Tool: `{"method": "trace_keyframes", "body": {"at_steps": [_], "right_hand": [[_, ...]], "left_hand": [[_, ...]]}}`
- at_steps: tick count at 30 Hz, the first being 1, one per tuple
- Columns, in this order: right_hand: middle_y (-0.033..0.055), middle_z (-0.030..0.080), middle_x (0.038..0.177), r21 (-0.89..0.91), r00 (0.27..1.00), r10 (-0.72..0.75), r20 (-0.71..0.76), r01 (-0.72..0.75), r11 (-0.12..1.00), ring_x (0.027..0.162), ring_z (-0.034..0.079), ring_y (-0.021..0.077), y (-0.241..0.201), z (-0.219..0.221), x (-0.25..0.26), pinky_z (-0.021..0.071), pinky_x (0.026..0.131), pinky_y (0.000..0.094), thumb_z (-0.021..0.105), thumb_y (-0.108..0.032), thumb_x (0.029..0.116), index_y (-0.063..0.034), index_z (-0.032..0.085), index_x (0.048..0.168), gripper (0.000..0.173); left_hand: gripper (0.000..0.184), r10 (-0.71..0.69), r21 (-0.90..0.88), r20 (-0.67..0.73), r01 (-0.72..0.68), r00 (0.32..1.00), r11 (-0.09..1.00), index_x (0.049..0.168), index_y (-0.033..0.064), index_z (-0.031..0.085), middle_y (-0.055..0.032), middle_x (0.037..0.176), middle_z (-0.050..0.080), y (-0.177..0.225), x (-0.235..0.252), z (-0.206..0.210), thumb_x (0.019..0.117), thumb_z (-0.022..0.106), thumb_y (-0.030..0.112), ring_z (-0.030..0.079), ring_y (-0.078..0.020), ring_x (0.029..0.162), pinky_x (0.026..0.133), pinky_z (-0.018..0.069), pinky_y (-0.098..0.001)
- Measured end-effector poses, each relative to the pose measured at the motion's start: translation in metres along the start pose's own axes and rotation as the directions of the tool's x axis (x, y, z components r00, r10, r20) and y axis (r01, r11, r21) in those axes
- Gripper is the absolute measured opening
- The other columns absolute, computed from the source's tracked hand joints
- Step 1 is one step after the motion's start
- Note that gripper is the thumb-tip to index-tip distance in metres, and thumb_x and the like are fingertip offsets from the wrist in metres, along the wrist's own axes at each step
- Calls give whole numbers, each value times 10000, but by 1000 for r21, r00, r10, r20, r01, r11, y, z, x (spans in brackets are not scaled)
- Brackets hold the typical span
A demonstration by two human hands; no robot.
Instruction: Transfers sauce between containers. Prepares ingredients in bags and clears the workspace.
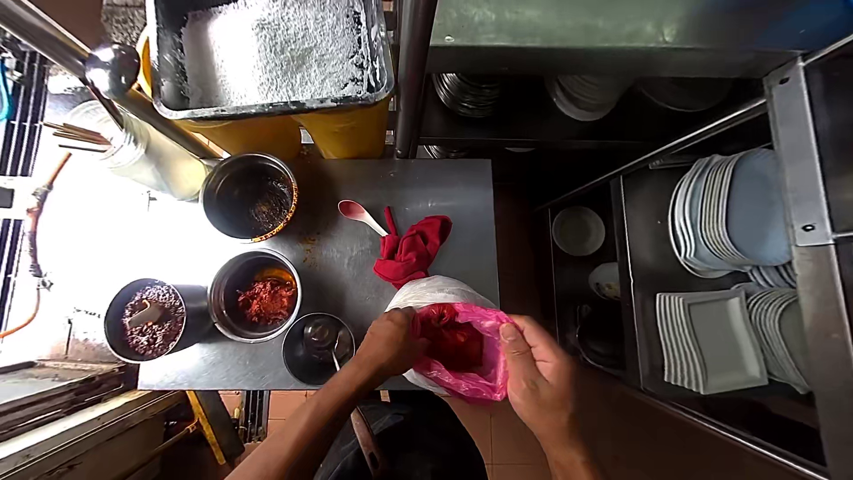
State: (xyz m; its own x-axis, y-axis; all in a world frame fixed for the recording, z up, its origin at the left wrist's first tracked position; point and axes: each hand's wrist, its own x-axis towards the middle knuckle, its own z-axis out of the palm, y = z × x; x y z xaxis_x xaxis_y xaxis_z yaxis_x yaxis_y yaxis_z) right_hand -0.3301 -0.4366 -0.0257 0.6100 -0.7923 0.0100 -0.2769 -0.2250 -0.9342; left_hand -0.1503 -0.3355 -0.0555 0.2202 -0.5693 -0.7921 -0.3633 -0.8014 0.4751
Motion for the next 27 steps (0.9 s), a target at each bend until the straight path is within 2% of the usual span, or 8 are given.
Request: {"method": "trace_keyframes", "body": {"at_steps": [5, 7, 9, 12, 18, 21, 23, 27], "right_hand": [[-68, 707, 891, 210, 995, 34, -91, -15, 978, 809, 682, 28, -22, -17, 1, 588, 729, 194, 459, -238, 1098, -140, 701, 1075, 262], [-64, 682, 811, 173, 987, 112, -113, -91, 981, 690, 655, 23, -10, -17, 0, 572, 612, 186, 486, -218, 1079, -119, 701, 1042, 240], [-32, 648, 719, -57, 965, 181, -191, -195, 979, 546, 605, 42, 20, -12, 0, 524, 458, 232, 529, -205, 1037, -75, 700, 1014, 216], [135, 742, 1019, -500, 980, 59, -189, -148, 853, 897, 730, 264, 41, -16, 3, 602, 778, 500, 588, -227, 1001, -20, 693, 1193, 301], [11, 719, 1130, -595, 906, -317, 282, 424, 683, 1149, 630, 276, -21, 3, 16, 503, 954, 512, 620, -293, 968, -251, 778, 1086, 201], [19, 661, 1351, -524, 831, -87, 550, 425, 738, 1369, 497, 365, 34, 24, 53, 407, 1076, 646, 627, -74, 914, -335, 765, 1194, 406], [14, 550, 1514, -455, 751, 26, 660, 372, 809, 1479, 358, 388, 84, 37, 71, 312, 1148, 664, 603, 24, 884, -377, 722, 1288, 582], [25, 500, 1559, -358, 756, 74, 650, 219, 908, 1482, 366, 343, 129, 51, 74, 339, 1169, 595, 541, 34, 929, -307, 695, 1349, 562]], "left_hand": [[163, 244, -380, -222, -314, 944, 870, 990, 135, 732, 19, 905, 733, -37, -55, -12, 963, 691, 291, 710, -82, 813, 750, 611, -295], [139, 246, -496, -282, -360, 928, 790, 1016, 131, 736, 18, 934, 735, -47, -57, -12, 992, 658, 244, 713, -85, 824, 759, 618, -283], [145, 144, -575, -248, -265, 958, 774, 978, 88, 700, -16, 869, 720, -52, -42, -6, 1008, 616, 203, 702, -114, 810, 771, 592, -327], [140, 82, -687, -227, -219, 971, 693, 970, 39, 664, -63, 837, 707, -48, -21, 5, 1008, 598, 157, 701, -154, 791, 757, 597, -355], [594, 209, -468, -361, -370, 909, 803, 1518, 169, 415, -33, 1071, 700, -33, -38, 9, 958, 600, 94, 714, -126, 862, 794, 622, -333], [304, 422, -49, -475, -502, 772, 863, 1176, 100, 694, -56, 1062, 666, -37, -37, 11, 928, 535, 26, 673, -139, 884, 773, 600, -340], [308, 383, 142, -346, -356, 856, 924, 1054, 125, 757, -119, 1086, 659, -42, -25, 7, 935, 503, -1, 680, -223, 924, 810, 592, -408], [463, 17, 185, -120, 5, 993, 983, 1426, 197, 610, -196, 1298, 593, -42, 8, -10, 996, 502, 65, 647, -326, 1122, 981, 535, -485]]}}
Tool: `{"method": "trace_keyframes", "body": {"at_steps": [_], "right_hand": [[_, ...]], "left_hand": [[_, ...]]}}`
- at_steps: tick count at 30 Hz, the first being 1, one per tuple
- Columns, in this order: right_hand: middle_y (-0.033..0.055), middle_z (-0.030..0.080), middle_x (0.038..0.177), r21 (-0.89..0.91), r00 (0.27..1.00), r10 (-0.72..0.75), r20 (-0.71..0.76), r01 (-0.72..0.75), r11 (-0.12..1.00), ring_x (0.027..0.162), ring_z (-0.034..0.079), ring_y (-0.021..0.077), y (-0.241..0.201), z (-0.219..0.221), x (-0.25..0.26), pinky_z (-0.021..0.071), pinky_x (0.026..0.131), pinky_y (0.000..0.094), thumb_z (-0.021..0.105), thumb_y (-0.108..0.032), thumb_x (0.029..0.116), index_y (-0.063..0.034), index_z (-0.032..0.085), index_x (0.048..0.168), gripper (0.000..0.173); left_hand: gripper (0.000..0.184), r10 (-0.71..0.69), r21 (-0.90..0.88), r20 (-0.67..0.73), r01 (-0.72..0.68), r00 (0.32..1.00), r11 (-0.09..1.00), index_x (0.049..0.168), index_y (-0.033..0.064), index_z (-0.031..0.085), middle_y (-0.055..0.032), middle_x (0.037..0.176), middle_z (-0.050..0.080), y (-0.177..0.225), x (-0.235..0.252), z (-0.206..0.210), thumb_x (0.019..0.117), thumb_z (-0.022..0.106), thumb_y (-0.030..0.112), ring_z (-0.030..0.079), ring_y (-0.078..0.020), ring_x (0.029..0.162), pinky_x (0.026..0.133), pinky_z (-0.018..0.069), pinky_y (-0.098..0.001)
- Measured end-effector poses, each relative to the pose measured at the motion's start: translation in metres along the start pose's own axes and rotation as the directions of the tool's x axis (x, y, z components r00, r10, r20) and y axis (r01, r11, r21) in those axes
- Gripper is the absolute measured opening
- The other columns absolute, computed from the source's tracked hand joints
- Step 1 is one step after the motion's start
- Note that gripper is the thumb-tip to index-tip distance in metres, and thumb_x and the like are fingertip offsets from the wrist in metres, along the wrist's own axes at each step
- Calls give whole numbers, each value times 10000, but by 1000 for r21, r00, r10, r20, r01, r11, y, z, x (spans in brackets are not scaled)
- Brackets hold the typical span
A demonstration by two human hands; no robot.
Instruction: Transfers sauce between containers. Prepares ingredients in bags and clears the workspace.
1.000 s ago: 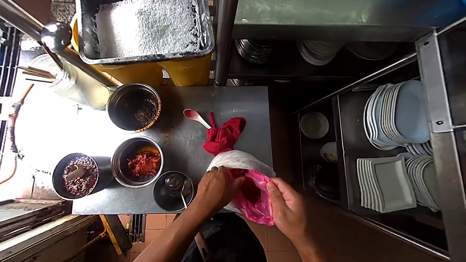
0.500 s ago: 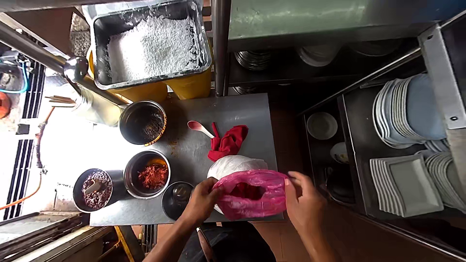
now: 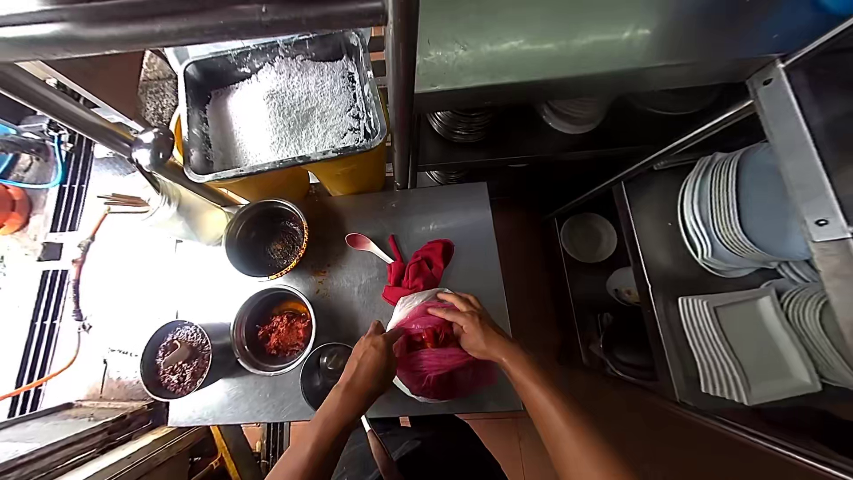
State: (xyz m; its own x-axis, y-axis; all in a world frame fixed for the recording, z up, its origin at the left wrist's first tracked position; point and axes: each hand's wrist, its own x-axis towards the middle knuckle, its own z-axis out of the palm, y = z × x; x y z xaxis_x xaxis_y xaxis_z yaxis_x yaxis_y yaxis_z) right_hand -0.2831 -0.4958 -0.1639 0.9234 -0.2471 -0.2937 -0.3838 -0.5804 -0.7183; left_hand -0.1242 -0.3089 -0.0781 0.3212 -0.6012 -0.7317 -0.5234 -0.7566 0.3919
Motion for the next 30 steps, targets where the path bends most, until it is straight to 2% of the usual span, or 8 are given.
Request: {"method": "trace_keyframes", "body": {"at_steps": [3, 6, 10, 12, 15, 21, 25, 30], "right_hand": [[32, 567, 1496, 237, 992, 87, -92, -63, 970, 1433, 452, 264, 7, 1, -14, 358, 1187, 518, 593, -29, 962, -228, 760, 1250, 388], [59, 551, 1512, -28, 969, 65, -237, -73, 997, 1467, 422, 298, -21, -8, -40, 374, 1189, 541, 696, -172, 937, -251, 740, 1281, 356], [33, 673, 1343, -231, 929, -155, -337, 78, 970, 1302, 591, 271, -86, -5, -82, 515, 1045, 513, 669, -321, 940, -200, 742, 1209, 304], [58, 740, 1121, -236, 957, -148, -249, 88, 968, 1077, 695, 276, -99, 12, -98, 573, 893, 502, 696, -270, 922, -146, 741, 1146, 260], [39, 702, 912, -360, 961, -242, -132, 181, 915, 884, 686, 250, -75, 58, -127, 572, 754, 439, 614, -125, 955, -174, 751, 1069, 185], [22, 755, 1108, -314, 982, -188, -13, 175, 933, 1106, 701, 219, -28, 101, -143, 565, 963, 453, 609, -51, 919, -160, 764, 1130, 284], [82, 764, 930, -133, 958, 28, -285, -68, 989, 849, 758, 237, -77, 61, -135, 631, 727, 441, 552, -147, 936, -78, 767, 1057, 257], [106, 694, 1288, -200, 910, 94, -404, -188, 962, 1222, 646, 279, -84, 30, -74, 515, 1033, 504, 511, -188, 990, -141, 605, 1447, 469]], "left_hand": [[480, -5, -14, 87, 7, 996, 1000, 1459, 170, 571, -210, 1334, 574, 2, 2, -1, 981, 592, 127, 596, -359, 1210, 1037, 491, -512], [416, 94, -24, -45, -95, 995, 995, 1362, 171, 663, -186, 1293, 607, -5, -10, -9, 947, 682, 196, 569, -340, 1233, 1063, 465, -486], [147, 488, 31, -556, -571, 673, 821, 1047, 117, 772, -42, 1079, 715, -5, -37, 10, 958, 662, 157, 684, -143, 1036, 918, 584, -304], [193, 481, -29, -449, -551, 753, 834, 1070, 69, 754, -72, 1057, 741, 6, -45, 18, 994, 595, 146, 712, -167, 1015, 930, 580, -320], [363, 159, 26, -61, -158, 985, 987, 1321, -39, 607, -226, 1330, 604, 10, -35, 25, 1001, 570, 128, 549, -356, 1305, 1130, 429, -452], [526, 80, 21, 78, -82, 994, 996, 1362, -72, 533, -247, 1402, 546, 11, -40, 35, 949, 663, 225, 492, -352, 1370, 1166, 381, -434], [721, 27, -128, -148, -46, 989, 991, 1307, 1, 619, -181, 1287, 647, 21, -60, 45, 902, 647, 597, 608, -306, 1240, 1087, 468, -450], [711, -139, -4, -61, 139, 988, 990, 1349, -65, 548, -255, 1353, 575, 40, -36, 57, 936, 653, 504, 508, -400, 1337, 1107, 428, -508]]}}
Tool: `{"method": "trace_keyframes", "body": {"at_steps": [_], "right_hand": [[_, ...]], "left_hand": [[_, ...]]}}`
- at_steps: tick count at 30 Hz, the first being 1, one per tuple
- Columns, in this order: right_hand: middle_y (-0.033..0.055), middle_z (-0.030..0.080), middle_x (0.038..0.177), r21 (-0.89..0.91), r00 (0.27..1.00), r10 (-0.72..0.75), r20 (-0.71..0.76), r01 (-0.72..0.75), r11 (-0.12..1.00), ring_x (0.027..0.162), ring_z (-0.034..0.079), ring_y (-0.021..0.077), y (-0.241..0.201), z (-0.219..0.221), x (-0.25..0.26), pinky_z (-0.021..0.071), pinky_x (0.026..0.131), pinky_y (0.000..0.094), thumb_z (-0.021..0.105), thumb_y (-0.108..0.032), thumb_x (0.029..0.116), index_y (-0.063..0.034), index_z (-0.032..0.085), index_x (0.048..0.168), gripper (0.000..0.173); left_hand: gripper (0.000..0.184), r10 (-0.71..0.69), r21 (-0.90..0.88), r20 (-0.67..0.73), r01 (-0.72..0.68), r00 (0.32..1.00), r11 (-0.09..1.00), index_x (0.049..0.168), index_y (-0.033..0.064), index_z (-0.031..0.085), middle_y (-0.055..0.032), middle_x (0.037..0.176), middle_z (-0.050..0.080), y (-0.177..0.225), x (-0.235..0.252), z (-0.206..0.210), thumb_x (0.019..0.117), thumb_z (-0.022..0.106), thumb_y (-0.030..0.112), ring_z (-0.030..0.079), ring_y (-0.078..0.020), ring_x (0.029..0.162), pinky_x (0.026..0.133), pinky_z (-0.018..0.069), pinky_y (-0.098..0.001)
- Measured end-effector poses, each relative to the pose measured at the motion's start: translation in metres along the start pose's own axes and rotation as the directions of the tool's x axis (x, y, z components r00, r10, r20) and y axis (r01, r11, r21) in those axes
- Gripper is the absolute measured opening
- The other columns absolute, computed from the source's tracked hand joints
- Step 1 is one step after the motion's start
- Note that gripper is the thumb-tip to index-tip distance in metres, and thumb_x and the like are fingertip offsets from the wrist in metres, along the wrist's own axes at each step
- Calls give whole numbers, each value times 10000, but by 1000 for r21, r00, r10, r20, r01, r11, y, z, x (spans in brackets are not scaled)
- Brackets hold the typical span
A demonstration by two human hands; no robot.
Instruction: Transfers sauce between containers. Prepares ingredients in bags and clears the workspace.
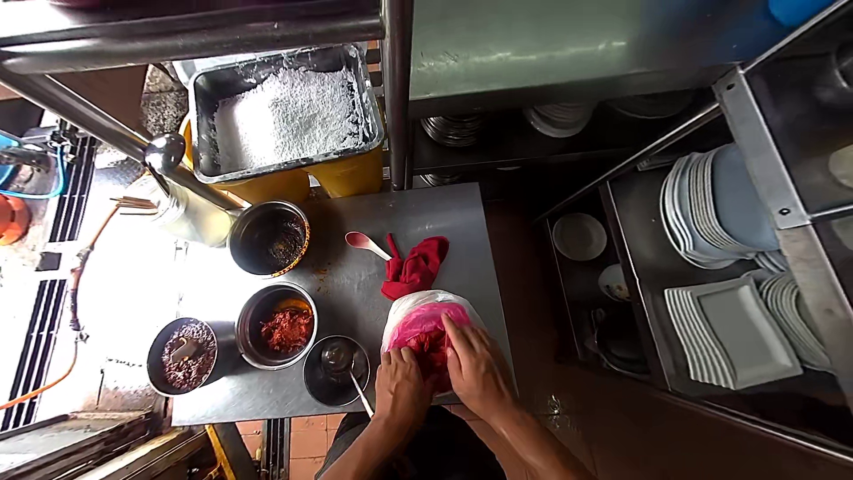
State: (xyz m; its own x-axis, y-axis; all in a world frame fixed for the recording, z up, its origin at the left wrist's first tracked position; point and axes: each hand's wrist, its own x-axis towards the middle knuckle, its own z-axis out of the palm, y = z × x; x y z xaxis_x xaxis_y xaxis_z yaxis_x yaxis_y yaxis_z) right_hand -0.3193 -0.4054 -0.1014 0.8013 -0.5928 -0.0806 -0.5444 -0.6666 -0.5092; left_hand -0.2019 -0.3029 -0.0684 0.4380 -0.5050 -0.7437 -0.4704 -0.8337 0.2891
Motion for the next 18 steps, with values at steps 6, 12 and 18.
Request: {"method": "trace_keyframes", "body": {"at_steps": [6, 12, 18], "right_hand": [[85, 551, 1513, -39, 985, -166, 38, 167, 985, 1486, 414, 296, 32, 42, 20, 385, 1198, 489, 506, -75, 978, -203, 618, 1433, 486], [66, 615, 1442, -2, 991, -62, -116, 62, 998, 1435, 474, 328, 26, 35, 1, 365, 1162, 626, 573, -90, 931, -245, 687, 1355, 465], [63, 712, 876, 313, 951, 307, 14, -296, 902, 901, 684, 245, -39, -2, -15, 551, 837, 450, 583, -372, 971, -93, 754, 868, 343]], "left_hand": [[329, 21, -191, 299, 39, 954, 981, 1056, 9, 660, -178, 1058, 678, -6, 29, -56, 960, 600, 317, 659, -300, 1020, 907, 512, -527], [160, 17, -521, 521, 302, 854, 798, 994, 57, 632, -41, 790, 657, -11, 31, -77, 1011, 524, 174, 629, -113, 631, 564, 522, -256], [177, -55, -525, 516, 366, 855, 768, 984, 48, 652, -66, 820, 681, 2, 32, -82, 1000, 543, 186, 643, -145, 655, 570, 527, -286]]}}
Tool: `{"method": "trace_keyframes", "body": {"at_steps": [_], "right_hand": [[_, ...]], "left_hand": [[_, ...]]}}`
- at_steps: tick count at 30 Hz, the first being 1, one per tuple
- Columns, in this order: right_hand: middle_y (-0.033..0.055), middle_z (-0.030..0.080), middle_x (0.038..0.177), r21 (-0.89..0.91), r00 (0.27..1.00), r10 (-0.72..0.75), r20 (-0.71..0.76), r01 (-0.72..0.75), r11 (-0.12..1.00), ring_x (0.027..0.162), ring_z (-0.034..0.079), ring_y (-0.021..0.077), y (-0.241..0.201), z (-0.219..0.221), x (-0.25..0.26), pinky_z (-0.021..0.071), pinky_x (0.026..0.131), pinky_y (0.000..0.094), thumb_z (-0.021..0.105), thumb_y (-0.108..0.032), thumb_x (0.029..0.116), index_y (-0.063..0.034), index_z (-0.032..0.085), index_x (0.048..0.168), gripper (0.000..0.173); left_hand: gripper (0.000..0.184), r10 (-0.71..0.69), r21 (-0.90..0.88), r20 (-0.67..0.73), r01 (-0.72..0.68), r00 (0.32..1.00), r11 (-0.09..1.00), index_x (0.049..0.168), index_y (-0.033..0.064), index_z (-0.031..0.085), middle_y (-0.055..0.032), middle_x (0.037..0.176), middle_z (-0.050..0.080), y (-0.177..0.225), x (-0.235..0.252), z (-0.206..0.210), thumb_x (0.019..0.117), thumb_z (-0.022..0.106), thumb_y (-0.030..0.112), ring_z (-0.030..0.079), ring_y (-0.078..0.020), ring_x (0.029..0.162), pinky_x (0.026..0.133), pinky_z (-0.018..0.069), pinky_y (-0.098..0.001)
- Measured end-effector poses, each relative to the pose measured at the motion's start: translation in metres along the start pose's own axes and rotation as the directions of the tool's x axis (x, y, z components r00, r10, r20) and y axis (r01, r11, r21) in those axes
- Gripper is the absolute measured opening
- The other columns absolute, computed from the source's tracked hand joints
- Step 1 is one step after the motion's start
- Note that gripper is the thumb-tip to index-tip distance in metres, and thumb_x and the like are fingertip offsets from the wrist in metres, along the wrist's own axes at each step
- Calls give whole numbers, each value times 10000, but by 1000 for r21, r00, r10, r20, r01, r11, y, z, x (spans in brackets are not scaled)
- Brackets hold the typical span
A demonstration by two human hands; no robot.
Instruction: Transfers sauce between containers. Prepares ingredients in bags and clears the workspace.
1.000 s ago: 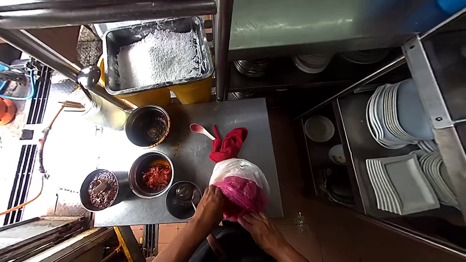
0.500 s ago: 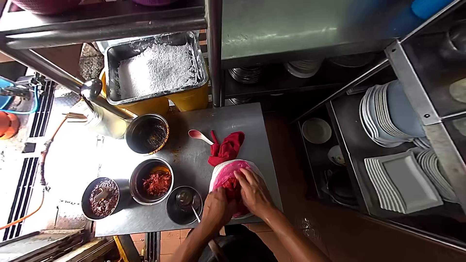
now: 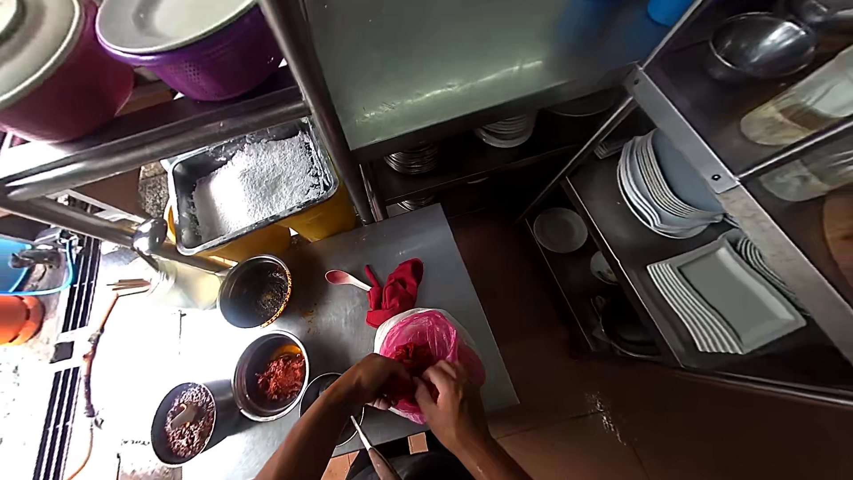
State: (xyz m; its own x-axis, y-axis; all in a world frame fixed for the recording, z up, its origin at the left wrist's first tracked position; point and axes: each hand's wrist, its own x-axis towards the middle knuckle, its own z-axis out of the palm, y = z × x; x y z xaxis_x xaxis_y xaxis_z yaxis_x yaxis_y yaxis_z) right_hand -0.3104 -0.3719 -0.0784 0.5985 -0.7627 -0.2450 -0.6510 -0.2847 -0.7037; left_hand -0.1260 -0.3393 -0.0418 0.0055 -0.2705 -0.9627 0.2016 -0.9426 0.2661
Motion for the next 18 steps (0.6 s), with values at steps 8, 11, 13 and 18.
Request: {"method": "trace_keyframes", "body": {"at_steps": [8, 11, 13, 18], "right_hand": [[192, 665, 1124, 91, 618, 408, 672, -615, 783, 1032, 657, 287, -16, -39, 52, 528, 900, 503, 600, -559, 985, 26, 616, 1206, 625], [180, 650, 1169, 108, 637, 414, 650, -617, 780, 1069, 636, 271, -10, -38, 56, 508, 936, 488, 624, -334, 1004, 12, 577, 1285, 448], [114, 641, 1010, 57, 648, 387, 656, -554, 831, 859, 650, 200, -9, -36, 55, 548, 778, 406, 571, -313, 1038, -16, 564, 1247, 363], [180, 627, 1013, -172, 660, 391, 641, -373, 912, 920, 623, 292, -24, -40, 58, 497, 828, 496, 451, -366, 1082, 8, 607, 1174, 415]], "left_hand": [[270, 379, 179, -1, -373, 925, 910, 1166, 15, 673, -110, 1078, 694, -33, -14, 45, 992, 559, 186, 671, -202, 966, 853, 553, -433], [374, 479, 270, 55, -475, 876, 838, 1334, 58, 653, -124, 1322, 638, -46, -22, 34, 1003, 529, 183, 635, -215, 1177, 997, 530, -426], [353, 580, 472, -99, -475, 808, 742, 1289, 35, 662, -168, 1309, 638, -46, -27, 28, 979, 591, 187, 620, -279, 1217, 1052, 500, -449], [759, 786, 703, -57, -535, 615, 469, 1501, 39, 455, -177, 1489, 515, -31, 24, 25, 842, 753, 270, 432, -354, 1423, 1182, 351, -486]]}}
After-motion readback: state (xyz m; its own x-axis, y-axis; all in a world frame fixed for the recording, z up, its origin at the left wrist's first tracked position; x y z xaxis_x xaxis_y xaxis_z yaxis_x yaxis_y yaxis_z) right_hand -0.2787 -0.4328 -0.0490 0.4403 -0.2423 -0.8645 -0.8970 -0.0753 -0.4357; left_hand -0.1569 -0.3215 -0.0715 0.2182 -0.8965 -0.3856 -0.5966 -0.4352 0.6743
